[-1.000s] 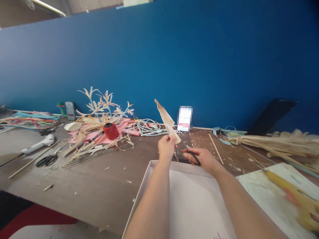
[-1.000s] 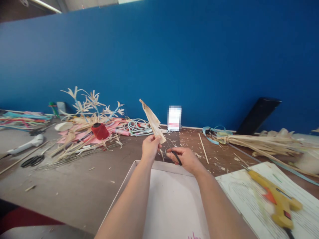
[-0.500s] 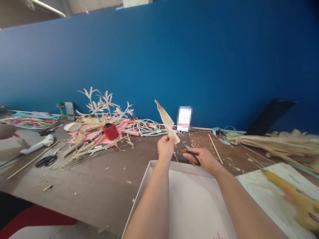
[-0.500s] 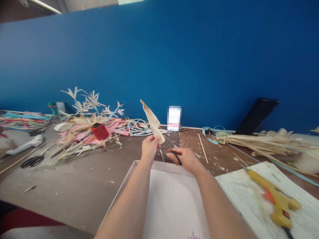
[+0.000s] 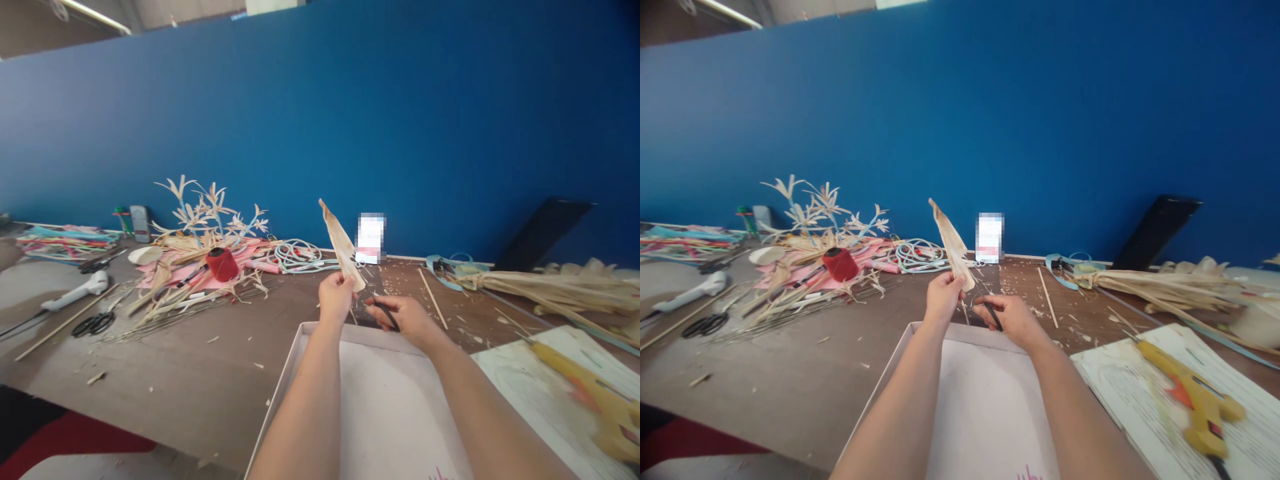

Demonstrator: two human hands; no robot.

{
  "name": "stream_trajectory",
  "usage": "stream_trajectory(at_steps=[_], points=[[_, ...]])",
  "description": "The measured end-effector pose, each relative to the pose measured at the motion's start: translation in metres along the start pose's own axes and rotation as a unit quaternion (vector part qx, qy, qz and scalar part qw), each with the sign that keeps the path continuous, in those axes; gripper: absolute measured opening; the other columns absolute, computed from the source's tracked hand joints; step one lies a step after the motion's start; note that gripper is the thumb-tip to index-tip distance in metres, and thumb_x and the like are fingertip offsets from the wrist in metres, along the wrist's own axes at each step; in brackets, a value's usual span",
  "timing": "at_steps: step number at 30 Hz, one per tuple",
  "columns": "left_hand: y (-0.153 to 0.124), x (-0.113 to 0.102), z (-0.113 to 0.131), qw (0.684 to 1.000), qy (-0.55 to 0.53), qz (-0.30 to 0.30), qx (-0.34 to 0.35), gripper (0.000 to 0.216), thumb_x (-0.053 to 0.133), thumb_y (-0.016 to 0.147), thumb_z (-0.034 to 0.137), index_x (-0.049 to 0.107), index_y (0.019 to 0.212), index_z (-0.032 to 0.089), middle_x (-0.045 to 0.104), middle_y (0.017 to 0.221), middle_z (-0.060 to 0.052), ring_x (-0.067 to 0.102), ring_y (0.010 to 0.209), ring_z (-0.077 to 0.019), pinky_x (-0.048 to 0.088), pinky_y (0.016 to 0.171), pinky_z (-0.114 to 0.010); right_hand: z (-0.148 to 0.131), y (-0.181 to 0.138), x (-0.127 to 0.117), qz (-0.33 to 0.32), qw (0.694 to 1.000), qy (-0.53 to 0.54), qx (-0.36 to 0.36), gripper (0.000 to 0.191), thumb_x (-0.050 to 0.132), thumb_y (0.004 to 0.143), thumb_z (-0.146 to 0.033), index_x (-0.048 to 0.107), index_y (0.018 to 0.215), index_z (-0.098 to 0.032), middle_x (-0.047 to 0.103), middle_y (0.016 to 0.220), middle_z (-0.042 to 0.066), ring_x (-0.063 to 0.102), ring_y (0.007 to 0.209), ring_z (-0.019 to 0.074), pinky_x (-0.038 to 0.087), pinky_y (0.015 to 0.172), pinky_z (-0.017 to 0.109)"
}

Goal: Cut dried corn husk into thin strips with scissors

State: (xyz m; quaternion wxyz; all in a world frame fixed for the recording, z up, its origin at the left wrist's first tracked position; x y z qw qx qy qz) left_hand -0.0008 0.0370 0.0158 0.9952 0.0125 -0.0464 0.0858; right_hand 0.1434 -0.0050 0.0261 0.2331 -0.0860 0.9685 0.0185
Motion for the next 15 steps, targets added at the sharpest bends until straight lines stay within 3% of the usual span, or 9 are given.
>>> stream_trajectory(at_steps=[9, 15], points=[[-0.0039, 0.0055, 0.0016, 0.997, 0.020, -0.069, 0.002, 0.018, 0.056, 0.069, 0.032, 0.061, 0.071, 0.014, 0.048, 0.042, 0.003, 0.037, 0.035, -0.0068, 0.028, 0.037, -0.019, -0.0061, -0.0019, -0.0034, 0.006, 1.000, 0.008, -0.018, 0.046, 0.057, 0.070, -0.050, 0.068, 0.100, -0.017, 0.049, 0.051, -0.002, 0.045, 0.051, 0.0122, 0.035, 0.048, 0.023], [-0.0040, 0.0056, 0.0022, 0.997, 0.009, -0.074, -0.005, 0.017, 0.056, 0.069, 0.031, 0.059, 0.069, 0.015, 0.047, 0.042, 0.003, 0.037, 0.034, -0.0065, 0.027, 0.036, -0.019, -0.0076, -0.0023, -0.0039, 0.009, 1.000, 0.017, -0.015, 0.041, 0.059, 0.069, -0.048, 0.069, 0.097, -0.018, 0.046, 0.048, -0.003, 0.041, 0.048, 0.0104, 0.031, 0.045, 0.022]])
Point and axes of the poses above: each hand's wrist, its own y-axis towards the middle knuckle, its own x-axis out of the palm, z = x × y, the point moved 3 cm from there along y, towards the middle knuckle
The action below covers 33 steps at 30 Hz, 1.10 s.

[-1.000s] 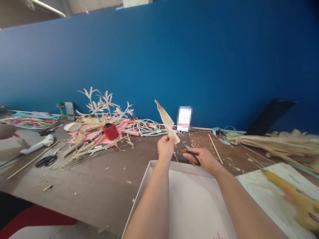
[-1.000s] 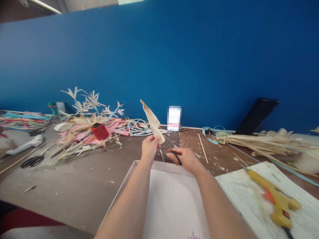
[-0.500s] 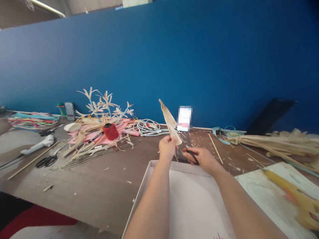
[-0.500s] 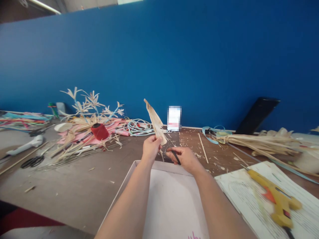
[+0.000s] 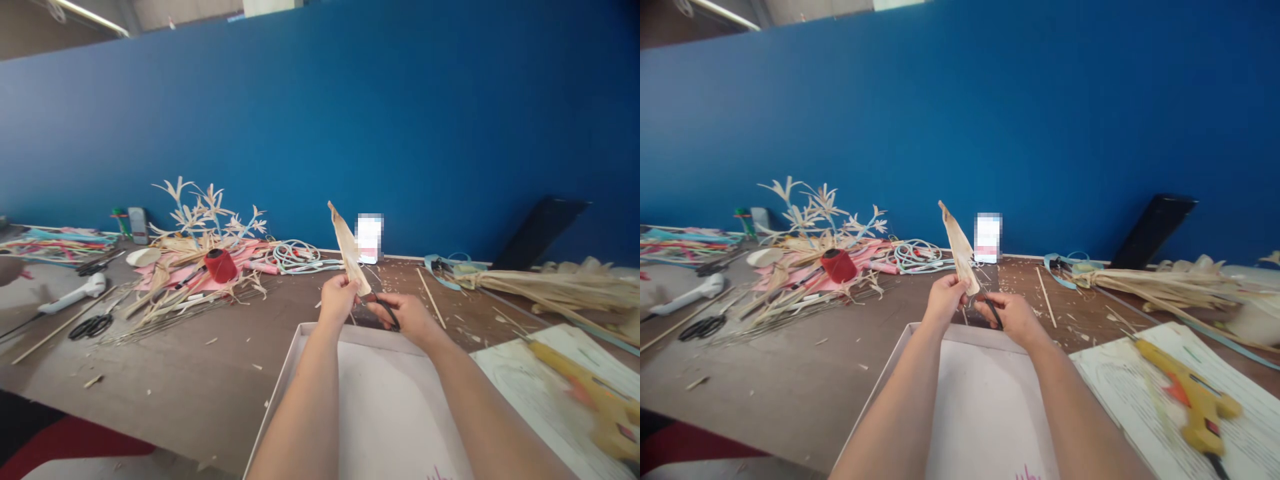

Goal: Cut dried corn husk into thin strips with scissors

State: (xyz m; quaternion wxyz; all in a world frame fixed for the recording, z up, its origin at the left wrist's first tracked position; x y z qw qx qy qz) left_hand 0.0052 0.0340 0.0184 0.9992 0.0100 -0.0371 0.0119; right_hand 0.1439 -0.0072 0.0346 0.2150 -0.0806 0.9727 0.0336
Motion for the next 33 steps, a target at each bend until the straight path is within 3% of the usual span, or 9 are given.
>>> stream_trajectory(at_steps=[11, 21, 33], points=[[0.0032, -0.0007, -0.0039, 1.000, 0.001, 0.000, -0.004, 0.020, 0.056, 0.069, 0.034, 0.060, 0.070, 0.014, 0.050, 0.042, 0.002, 0.039, 0.033, -0.0071, 0.029, 0.036, -0.019, 0.0068, 0.0030, 0.0001, -0.014, 1.000, 0.006, -0.002, 0.040, 0.058, 0.072, -0.046, 0.067, 0.097, -0.016, 0.043, 0.049, -0.003, 0.039, 0.048, 0.0101, 0.031, 0.045, 0.022], [0.0045, -0.0039, -0.0044, 0.999, -0.010, 0.044, 0.018, 0.027, 0.054, 0.070, 0.041, 0.058, 0.065, 0.014, 0.042, 0.041, 0.004, 0.035, 0.037, -0.0060, 0.026, 0.040, -0.019, 0.0041, 0.0016, 0.0010, -0.007, 1.000, -0.005, 0.018, 0.043, 0.060, 0.068, -0.049, 0.068, 0.093, -0.015, 0.047, 0.048, -0.003, 0.041, 0.047, 0.0106, 0.032, 0.046, 0.022], [0.0013, 0.0025, -0.0032, 1.000, -0.013, -0.013, 0.004, 0.027, 0.056, 0.069, 0.040, 0.053, 0.060, 0.014, 0.037, 0.041, 0.006, 0.028, 0.037, -0.0045, 0.021, 0.040, -0.019, 0.0055, 0.0023, -0.0005, 0.023, 0.999, -0.029, -0.007, 0.043, 0.057, 0.069, -0.053, 0.068, 0.087, -0.016, 0.050, 0.047, -0.003, 0.043, 0.049, 0.0116, 0.032, 0.048, 0.023]])
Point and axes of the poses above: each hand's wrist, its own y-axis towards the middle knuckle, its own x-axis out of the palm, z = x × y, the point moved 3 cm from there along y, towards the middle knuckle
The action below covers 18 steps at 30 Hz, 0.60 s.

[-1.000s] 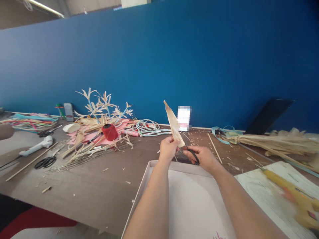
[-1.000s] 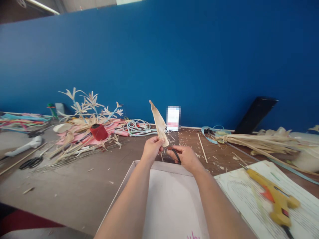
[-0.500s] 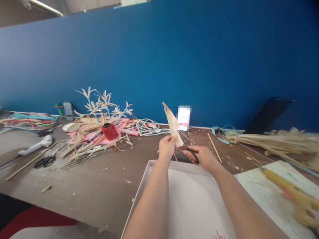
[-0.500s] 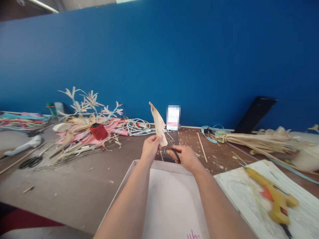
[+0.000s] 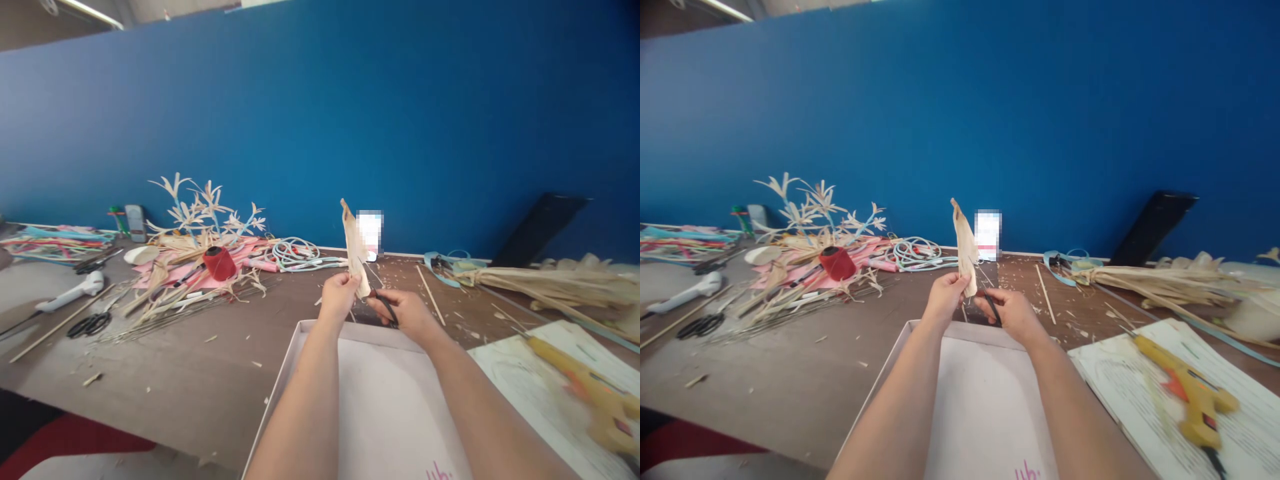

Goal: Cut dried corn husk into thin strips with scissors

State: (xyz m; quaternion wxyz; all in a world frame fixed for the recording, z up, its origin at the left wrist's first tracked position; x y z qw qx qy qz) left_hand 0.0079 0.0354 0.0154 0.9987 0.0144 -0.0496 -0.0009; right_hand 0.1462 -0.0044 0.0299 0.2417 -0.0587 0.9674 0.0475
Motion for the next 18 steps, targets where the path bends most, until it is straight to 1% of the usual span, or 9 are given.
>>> stream_trajectory(at_steps=[5, 13, 18], points=[[0.0005, 0.0013, -0.0017, 0.999, -0.042, -0.016, -0.013, 0.028, 0.058, 0.068, 0.041, 0.052, 0.061, 0.014, 0.036, 0.041, 0.006, 0.026, 0.036, -0.0040, 0.019, 0.038, -0.019, 0.0010, 0.0007, 0.0007, -0.006, 1.000, 0.011, 0.003, 0.040, 0.058, 0.069, -0.052, 0.068, 0.086, -0.017, 0.048, 0.047, -0.004, 0.042, 0.048, 0.0111, 0.030, 0.047, 0.022], [-0.0001, 0.0015, 0.0000, 0.998, -0.063, -0.013, -0.023, 0.026, 0.060, 0.067, 0.039, 0.053, 0.061, 0.014, 0.036, 0.039, 0.006, 0.027, 0.035, -0.0041, 0.017, 0.037, -0.019, -0.0025, 0.0000, -0.0005, -0.004, 1.000, 0.016, 0.004, 0.037, 0.058, 0.070, -0.049, 0.068, 0.083, -0.017, 0.047, 0.046, -0.004, 0.041, 0.047, 0.0104, 0.030, 0.046, 0.022], [0.0009, -0.0018, -0.0010, 0.997, -0.063, 0.020, -0.033, 0.026, 0.060, 0.067, 0.040, 0.056, 0.062, 0.014, 0.037, 0.039, 0.006, 0.027, 0.035, -0.0045, 0.018, 0.038, -0.020, -0.0026, -0.0006, -0.0012, 0.004, 0.999, 0.029, 0.024, 0.041, 0.060, 0.068, -0.049, 0.068, 0.091, -0.017, 0.048, 0.046, -0.003, 0.042, 0.047, 0.0111, 0.031, 0.046, 0.023]])
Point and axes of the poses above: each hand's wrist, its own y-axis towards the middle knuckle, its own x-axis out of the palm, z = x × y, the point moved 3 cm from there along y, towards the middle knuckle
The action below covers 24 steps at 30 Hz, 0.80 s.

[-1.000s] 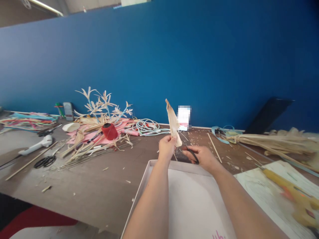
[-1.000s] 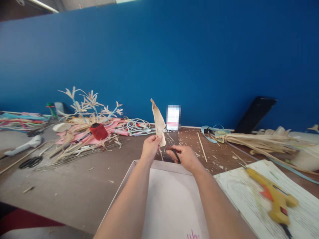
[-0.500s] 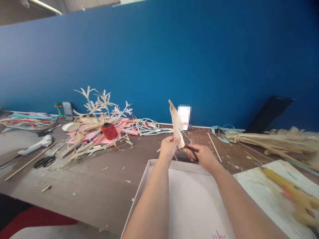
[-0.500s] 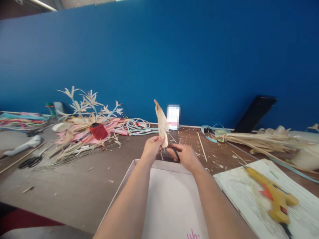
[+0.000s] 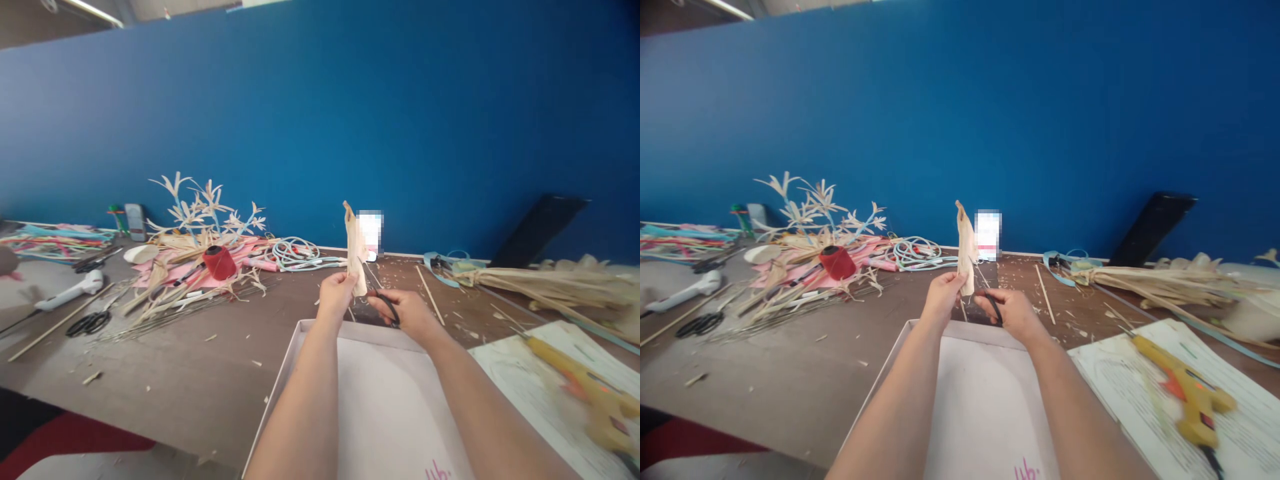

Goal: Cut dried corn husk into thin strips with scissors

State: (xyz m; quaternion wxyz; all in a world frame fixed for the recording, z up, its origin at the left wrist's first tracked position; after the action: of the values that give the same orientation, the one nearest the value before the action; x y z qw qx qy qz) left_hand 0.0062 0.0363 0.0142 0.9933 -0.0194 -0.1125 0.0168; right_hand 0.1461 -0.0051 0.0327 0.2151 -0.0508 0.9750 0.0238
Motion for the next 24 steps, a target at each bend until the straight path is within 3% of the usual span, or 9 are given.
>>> stream_trajectory(at_steps=[8, 14, 24], points=[[0.006, -0.007, -0.002, 0.997, 0.056, 0.034, 0.050, 0.030, 0.062, 0.064, 0.041, 0.066, 0.072, 0.013, 0.052, 0.054, 0.002, 0.039, 0.048, -0.0068, 0.030, 0.048, -0.019, 0.007, 0.001, -0.002, 0.006, 0.999, 0.033, 0.018, 0.047, 0.062, 0.065, -0.052, 0.067, 0.095, -0.016, 0.050, 0.047, -0.003, 0.045, 0.047, 0.0109, 0.033, 0.047, 0.023], [0.003, -0.006, 0.004, 0.997, 0.070, 0.012, 0.040, 0.028, 0.062, 0.063, 0.039, 0.066, 0.071, 0.012, 0.050, 0.053, 0.002, 0.037, 0.048, -0.0063, 0.029, 0.047, -0.019, 0.006, -0.001, -0.004, 0.001, 0.999, 0.045, 0.023, 0.048, 0.063, 0.065, -0.051, 0.067, 0.096, -0.014, 0.051, 0.048, -0.002, 0.045, 0.048, 0.0109, 0.035, 0.048, 0.023], [0.000, -0.010, 0.008, 0.997, 0.072, 0.028, 0.024, 0.028, 0.062, 0.063, 0.041, 0.064, 0.067, 0.013, 0.046, 0.049, 0.003, 0.036, 0.046, -0.0062, 0.029, 0.048, -0.019, 0.012, 0.000, -0.008, -0.017, 0.997, 0.076, 0.017, 0.049, 0.065, 0.064, -0.049, 0.066, 0.097, -0.012, 0.049, 0.051, -0.001, 0.043, 0.048, 0.0096, 0.035, 0.047, 0.023]])
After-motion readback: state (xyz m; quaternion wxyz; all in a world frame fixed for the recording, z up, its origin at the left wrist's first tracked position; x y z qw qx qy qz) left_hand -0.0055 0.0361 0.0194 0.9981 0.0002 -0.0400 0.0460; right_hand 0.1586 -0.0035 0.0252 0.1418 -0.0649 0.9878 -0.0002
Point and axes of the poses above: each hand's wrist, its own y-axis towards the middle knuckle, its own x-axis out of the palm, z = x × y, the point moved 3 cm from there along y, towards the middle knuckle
